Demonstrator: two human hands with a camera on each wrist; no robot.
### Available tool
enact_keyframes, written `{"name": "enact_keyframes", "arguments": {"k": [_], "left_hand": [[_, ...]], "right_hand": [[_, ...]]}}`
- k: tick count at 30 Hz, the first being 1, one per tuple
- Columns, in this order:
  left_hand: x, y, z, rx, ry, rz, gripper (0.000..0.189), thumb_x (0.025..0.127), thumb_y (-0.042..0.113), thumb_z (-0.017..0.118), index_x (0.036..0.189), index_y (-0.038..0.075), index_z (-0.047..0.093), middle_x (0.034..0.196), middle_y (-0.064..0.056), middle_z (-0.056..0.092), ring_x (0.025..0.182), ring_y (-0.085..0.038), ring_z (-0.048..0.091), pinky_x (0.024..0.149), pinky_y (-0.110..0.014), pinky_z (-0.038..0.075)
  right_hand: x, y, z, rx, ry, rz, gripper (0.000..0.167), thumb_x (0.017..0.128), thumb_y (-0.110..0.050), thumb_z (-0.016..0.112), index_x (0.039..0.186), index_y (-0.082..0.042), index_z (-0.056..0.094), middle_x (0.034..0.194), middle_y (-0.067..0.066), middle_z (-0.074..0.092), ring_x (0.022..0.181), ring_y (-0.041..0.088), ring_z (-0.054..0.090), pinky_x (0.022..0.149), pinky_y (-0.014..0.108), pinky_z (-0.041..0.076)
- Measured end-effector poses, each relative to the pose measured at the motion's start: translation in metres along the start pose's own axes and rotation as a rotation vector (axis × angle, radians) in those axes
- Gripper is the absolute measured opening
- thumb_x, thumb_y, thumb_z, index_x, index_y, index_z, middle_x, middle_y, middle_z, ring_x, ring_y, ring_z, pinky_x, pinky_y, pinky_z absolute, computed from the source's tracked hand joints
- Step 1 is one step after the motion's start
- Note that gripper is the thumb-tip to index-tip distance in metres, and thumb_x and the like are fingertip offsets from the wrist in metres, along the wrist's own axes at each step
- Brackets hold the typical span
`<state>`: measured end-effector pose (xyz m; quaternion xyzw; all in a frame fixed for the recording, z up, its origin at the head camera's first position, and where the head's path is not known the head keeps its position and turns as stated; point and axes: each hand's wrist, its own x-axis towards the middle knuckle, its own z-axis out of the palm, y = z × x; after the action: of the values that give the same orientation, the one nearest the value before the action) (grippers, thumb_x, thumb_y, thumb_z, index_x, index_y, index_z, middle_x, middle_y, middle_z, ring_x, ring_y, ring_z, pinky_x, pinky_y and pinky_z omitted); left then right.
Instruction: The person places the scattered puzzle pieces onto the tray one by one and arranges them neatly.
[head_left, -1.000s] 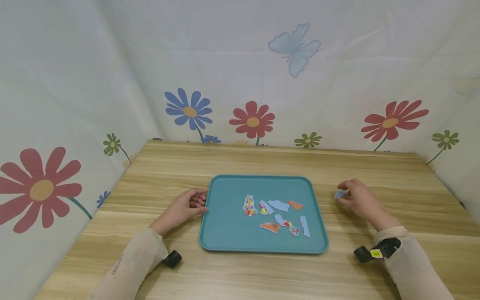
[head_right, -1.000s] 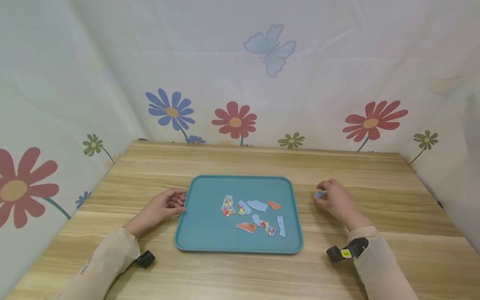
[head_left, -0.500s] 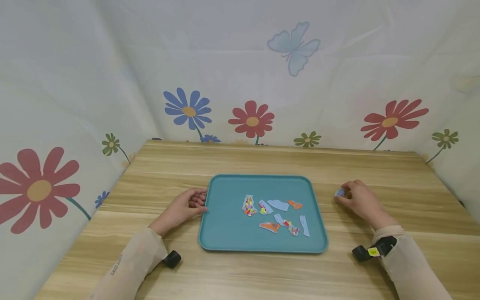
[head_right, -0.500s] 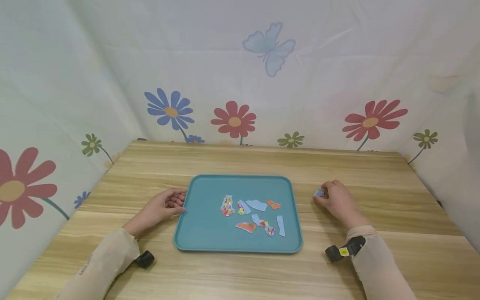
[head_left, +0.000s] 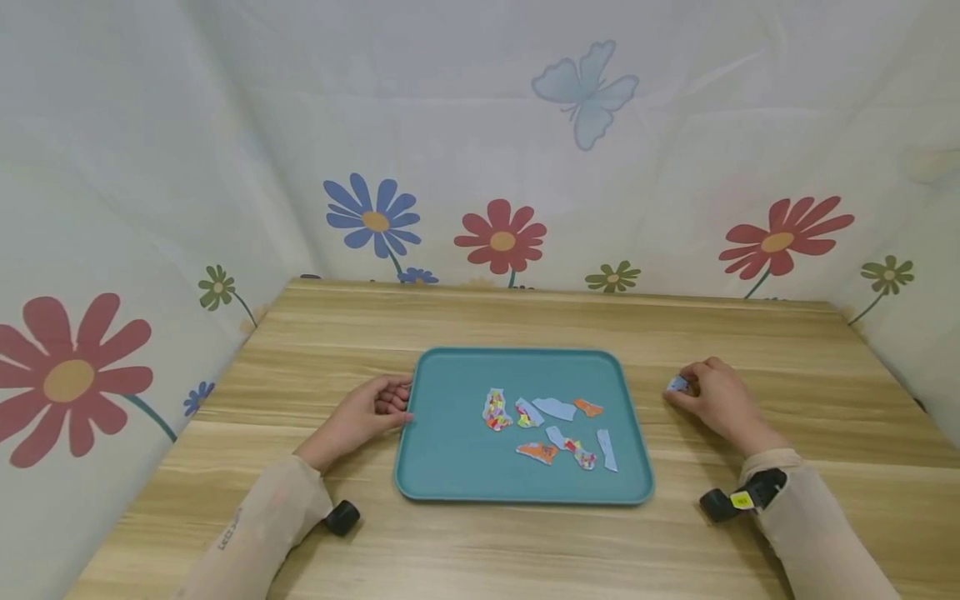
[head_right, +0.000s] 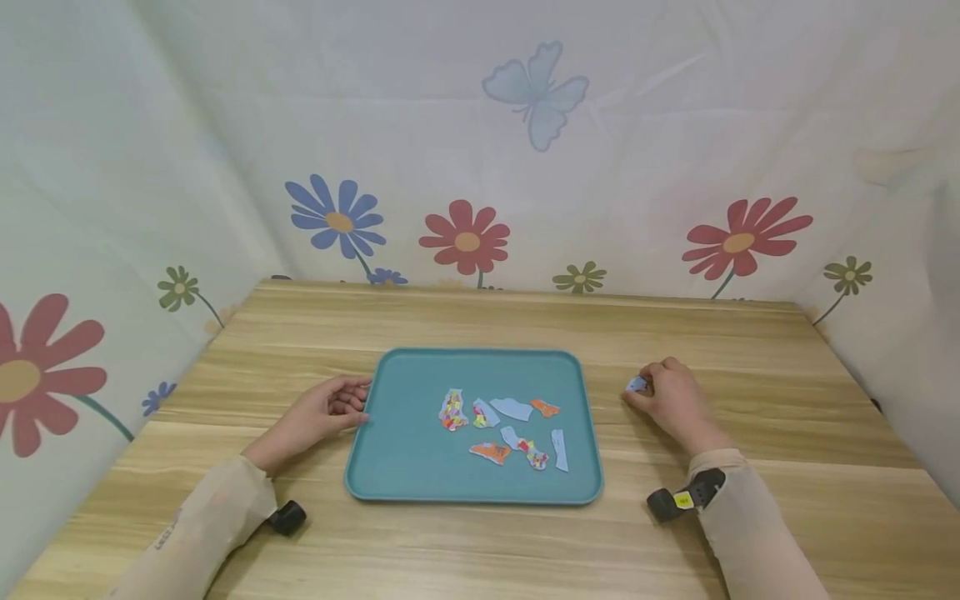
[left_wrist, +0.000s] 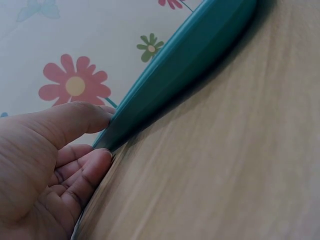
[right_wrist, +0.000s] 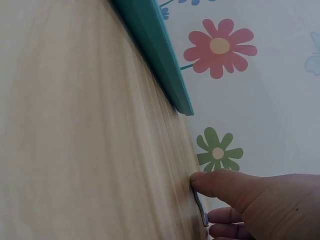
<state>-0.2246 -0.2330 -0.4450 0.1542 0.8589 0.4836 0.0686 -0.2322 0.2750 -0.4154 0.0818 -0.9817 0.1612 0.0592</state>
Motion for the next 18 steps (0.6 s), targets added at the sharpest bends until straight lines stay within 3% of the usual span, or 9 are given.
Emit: {"name": "enact_keyframes", "arguments": {"k": [18], "left_hand": [[-0.0005, 0.0013, 0.0001, 0.005, 0.002, 0.004, 0.058, 0.086, 0.012, 0.073, 0.136, -0.004, 0.047, 0.114, -0.018, 0.059, 0.096, -0.021, 0.057, 0.078, -0.016, 0.051]], "right_hand": [[0.0004, 0.0015, 0.0037, -0.004, 0.018, 0.006, 0.043, 0.083, -0.028, 0.072, 0.098, 0.011, 0.063, 0.09, 0.019, 0.054, 0.081, 0.028, 0.05, 0.072, 0.041, 0.045]]}}
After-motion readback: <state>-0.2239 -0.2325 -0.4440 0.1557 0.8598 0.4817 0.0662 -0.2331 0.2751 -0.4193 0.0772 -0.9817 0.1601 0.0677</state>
